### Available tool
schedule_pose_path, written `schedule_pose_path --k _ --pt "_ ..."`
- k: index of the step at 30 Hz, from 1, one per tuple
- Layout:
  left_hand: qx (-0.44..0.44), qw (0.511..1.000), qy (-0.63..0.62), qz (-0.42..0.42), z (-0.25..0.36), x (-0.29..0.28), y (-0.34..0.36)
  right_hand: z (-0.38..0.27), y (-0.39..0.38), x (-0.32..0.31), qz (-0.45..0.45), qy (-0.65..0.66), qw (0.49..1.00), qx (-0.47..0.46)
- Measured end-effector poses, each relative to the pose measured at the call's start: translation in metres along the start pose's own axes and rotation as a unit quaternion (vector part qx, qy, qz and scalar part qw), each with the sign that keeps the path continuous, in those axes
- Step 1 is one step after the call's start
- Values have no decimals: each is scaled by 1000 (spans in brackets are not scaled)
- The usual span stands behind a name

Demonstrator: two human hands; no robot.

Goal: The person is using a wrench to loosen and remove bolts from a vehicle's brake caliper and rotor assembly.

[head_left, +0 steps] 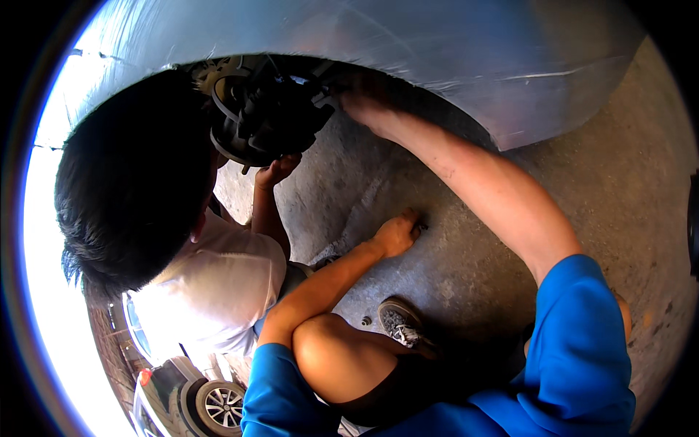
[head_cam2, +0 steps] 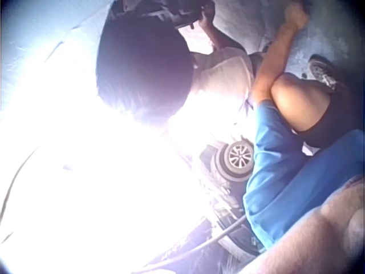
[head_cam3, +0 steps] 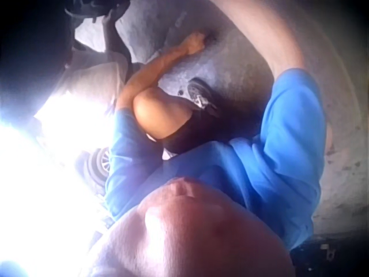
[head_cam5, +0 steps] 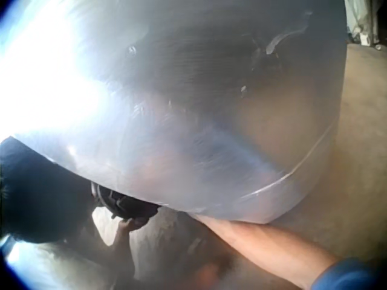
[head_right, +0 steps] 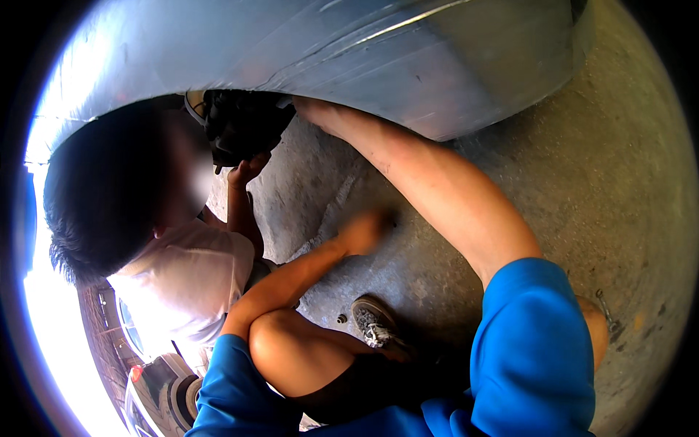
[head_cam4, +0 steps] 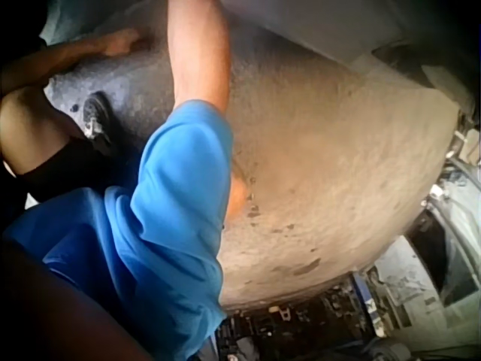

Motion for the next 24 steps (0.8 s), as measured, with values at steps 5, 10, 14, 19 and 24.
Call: schedule_pose_path --k 5,10,14,19,24 --pt "-30 999 -19 17 0 -8 -3 14 -9 -16 27 -92 994 47" --pt "29 999 8 12 -12 4 -1 35 7 -21 77 -162 983 31" --pt "-6 1000 -5 -5 -9 0 -4 16 -8 -20 108 -230 967 -1" --pt "-18 1000 -23 7 1 -14 -1 17 -18 -39 147 -355 923 -31" --pt "-30 999 -15 22 -7 -19 -6 30 -87 -69 52 -360 917 -165"
Point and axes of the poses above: each hand's wrist, its own y-axis towards the middle knuckle, its own x-axis out of the palm, z = x × y, the point moved 9 cm from there along y, towards the middle knuckle, and after that the axes turned 9 degrees about -y, right-handed, at the moved point
